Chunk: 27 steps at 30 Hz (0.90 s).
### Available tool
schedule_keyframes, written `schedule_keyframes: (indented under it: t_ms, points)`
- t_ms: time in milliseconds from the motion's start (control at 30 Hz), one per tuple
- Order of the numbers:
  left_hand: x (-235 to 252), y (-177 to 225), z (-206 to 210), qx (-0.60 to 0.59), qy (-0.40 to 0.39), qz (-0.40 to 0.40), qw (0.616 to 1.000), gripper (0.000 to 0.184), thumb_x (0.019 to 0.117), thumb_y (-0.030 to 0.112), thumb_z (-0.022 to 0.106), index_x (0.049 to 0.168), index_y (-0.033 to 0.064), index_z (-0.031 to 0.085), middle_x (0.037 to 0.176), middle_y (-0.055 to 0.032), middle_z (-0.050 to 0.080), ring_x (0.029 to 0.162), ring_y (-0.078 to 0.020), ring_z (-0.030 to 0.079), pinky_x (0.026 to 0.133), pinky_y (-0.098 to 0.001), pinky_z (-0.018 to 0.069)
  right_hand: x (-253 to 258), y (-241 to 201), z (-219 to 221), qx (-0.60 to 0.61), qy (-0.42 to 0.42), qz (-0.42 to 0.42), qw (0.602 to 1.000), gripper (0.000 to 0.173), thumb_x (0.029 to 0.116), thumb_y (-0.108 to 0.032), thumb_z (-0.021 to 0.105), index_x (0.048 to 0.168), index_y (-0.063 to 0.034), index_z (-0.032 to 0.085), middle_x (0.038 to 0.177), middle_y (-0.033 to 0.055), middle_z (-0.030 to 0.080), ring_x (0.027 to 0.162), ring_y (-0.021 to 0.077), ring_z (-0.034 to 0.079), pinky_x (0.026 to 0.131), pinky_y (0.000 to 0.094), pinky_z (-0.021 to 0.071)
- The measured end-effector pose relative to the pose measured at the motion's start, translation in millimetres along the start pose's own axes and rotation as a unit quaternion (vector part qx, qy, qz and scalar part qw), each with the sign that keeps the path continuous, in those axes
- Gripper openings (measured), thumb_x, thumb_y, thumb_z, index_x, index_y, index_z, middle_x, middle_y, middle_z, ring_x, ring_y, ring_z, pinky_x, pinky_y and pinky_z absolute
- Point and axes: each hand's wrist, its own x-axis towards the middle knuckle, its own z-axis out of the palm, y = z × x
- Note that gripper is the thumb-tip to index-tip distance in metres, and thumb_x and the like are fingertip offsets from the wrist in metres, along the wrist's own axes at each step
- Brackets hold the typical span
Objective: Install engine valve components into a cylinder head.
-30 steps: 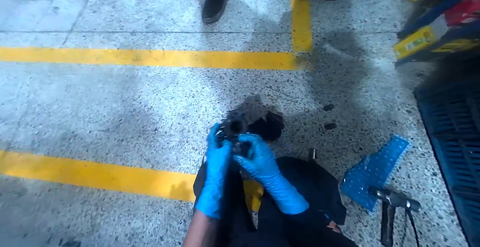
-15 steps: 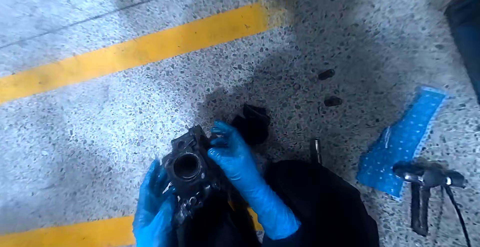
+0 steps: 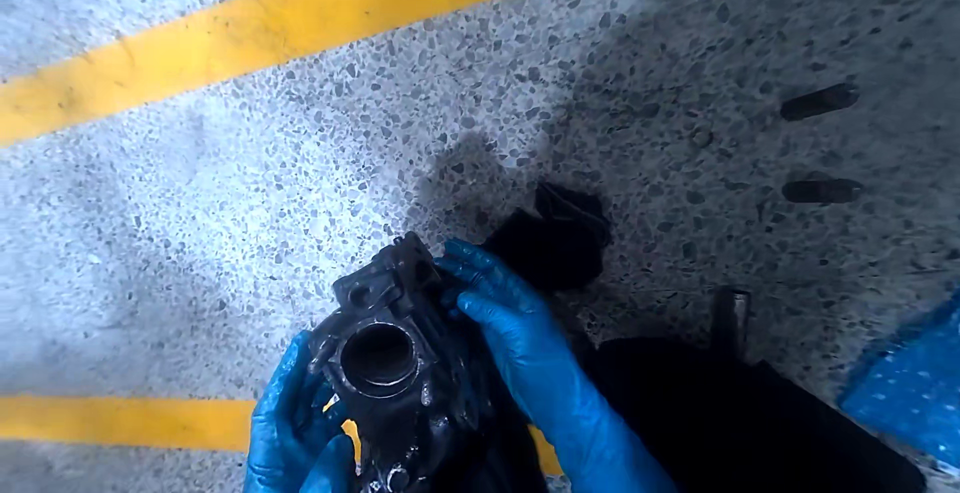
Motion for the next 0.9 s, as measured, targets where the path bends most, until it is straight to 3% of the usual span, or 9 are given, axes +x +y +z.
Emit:
schedule_keyframes:
  t_ms: [100,200,267,333,400,500,633,767,900]
  points:
    - [-1,-4,2,-0.008,0.005,0.013,1.000,0.074,0.0877,0.004,0.054,0.151,-0.0125,0.020,0.147,-0.0037,0.048,0.126,-0.0071,0.056,0.100,-0.0268,0.0525,6,12,-1,0.003,0.001,-0.023,1.000,0.056,0.0901,-0.007,0.056,0.146,-0.0072,0.053,0.125,0.0060,0.070,0.109,0.0126,0.065,0.089,0.0274,0.0530]
    - [0,-8,-1,0.005,0.007,0.040,0.999,0.077,0.0897,0.012,0.062,0.153,-0.0082,0.023,0.150,-0.0039,0.047,0.128,-0.0085,0.054,0.100,-0.0273,0.0519,24,61,-35,0.041,-0.147,-0.169,0.974,0.057,0.1022,-0.012,0.051,0.156,0.0007,0.036,0.143,0.0173,0.057,0.129,0.0243,0.058,0.104,0.0387,0.0520]
    - [4,-1,-4,0.090,0.007,0.072,0.993,0.086,0.0856,0.021,0.066,0.153,-0.0110,0.023,0.154,-0.0111,0.041,0.137,-0.0094,0.046,0.108,-0.0278,0.0457,11,34,-5,0.040,-0.025,-0.085,0.995,0.053,0.0948,-0.008,0.054,0.148,-0.0053,0.050,0.125,0.0094,0.068,0.113,0.0164,0.065,0.094,0.0316,0.0548]
    - [18,7,-12,0.149,-0.013,0.105,0.983,0.085,0.0877,0.030,0.070,0.154,-0.0055,0.030,0.159,-0.0125,0.038,0.145,-0.0144,0.039,0.115,-0.0346,0.0397,5,16,13,0.002,0.039,-0.042,0.998,0.051,0.0945,-0.008,0.057,0.146,-0.0099,0.055,0.118,0.0061,0.070,0.107,0.0144,0.066,0.091,0.0301,0.0552]
    - [37,17,-14,0.183,-0.051,0.102,0.976,0.071,0.0964,0.034,0.061,0.154,0.0012,0.035,0.161,-0.0086,0.039,0.145,-0.0161,0.041,0.116,-0.0378,0.0409,5,16,16,-0.011,0.046,-0.043,0.998,0.051,0.0956,-0.006,0.058,0.146,-0.0103,0.054,0.115,0.0060,0.070,0.102,0.0134,0.066,0.087,0.0284,0.0564]
    - [57,25,4,0.190,-0.077,0.061,0.977,0.051,0.1001,0.022,0.055,0.148,0.0050,0.049,0.143,-0.0042,0.058,0.121,-0.0108,0.061,0.098,-0.0302,0.0554,5,17,20,-0.008,0.050,-0.043,0.998,0.053,0.0946,-0.004,0.063,0.146,-0.0113,0.055,0.113,0.0055,0.071,0.098,0.0127,0.068,0.083,0.0258,0.0577]
    - [58,15,15,0.193,-0.072,0.094,0.974,0.046,0.0974,0.014,0.058,0.139,-0.0055,0.053,0.138,-0.0104,0.061,0.123,-0.0126,0.060,0.102,-0.0290,0.0530,4,13,20,-0.030,0.053,-0.022,0.998,0.062,0.0886,-0.003,0.069,0.147,-0.0189,0.056,0.109,0.0026,0.073,0.089,0.0110,0.068,0.074,0.0227,0.0569]
    - [60,12,12,0.165,-0.073,0.072,0.981,0.046,0.0975,0.017,0.059,0.138,-0.0042,0.052,0.131,-0.0066,0.064,0.110,-0.0105,0.065,0.093,-0.0278,0.0570,7,16,17,-0.035,0.056,-0.029,0.997,0.062,0.0872,-0.005,0.070,0.146,-0.0189,0.058,0.116,0.0041,0.071,0.098,0.0129,0.068,0.077,0.0241,0.0582]
    - [60,12,10,0.157,-0.083,0.072,0.981,0.046,0.0981,0.017,0.057,0.138,-0.0041,0.052,0.130,-0.0058,0.064,0.110,-0.0103,0.065,0.095,-0.0279,0.0558,7,15,17,-0.036,0.057,-0.037,0.997,0.061,0.0876,-0.001,0.069,0.145,-0.0177,0.059,0.120,0.0044,0.071,0.100,0.0128,0.069,0.079,0.0233,0.0587]
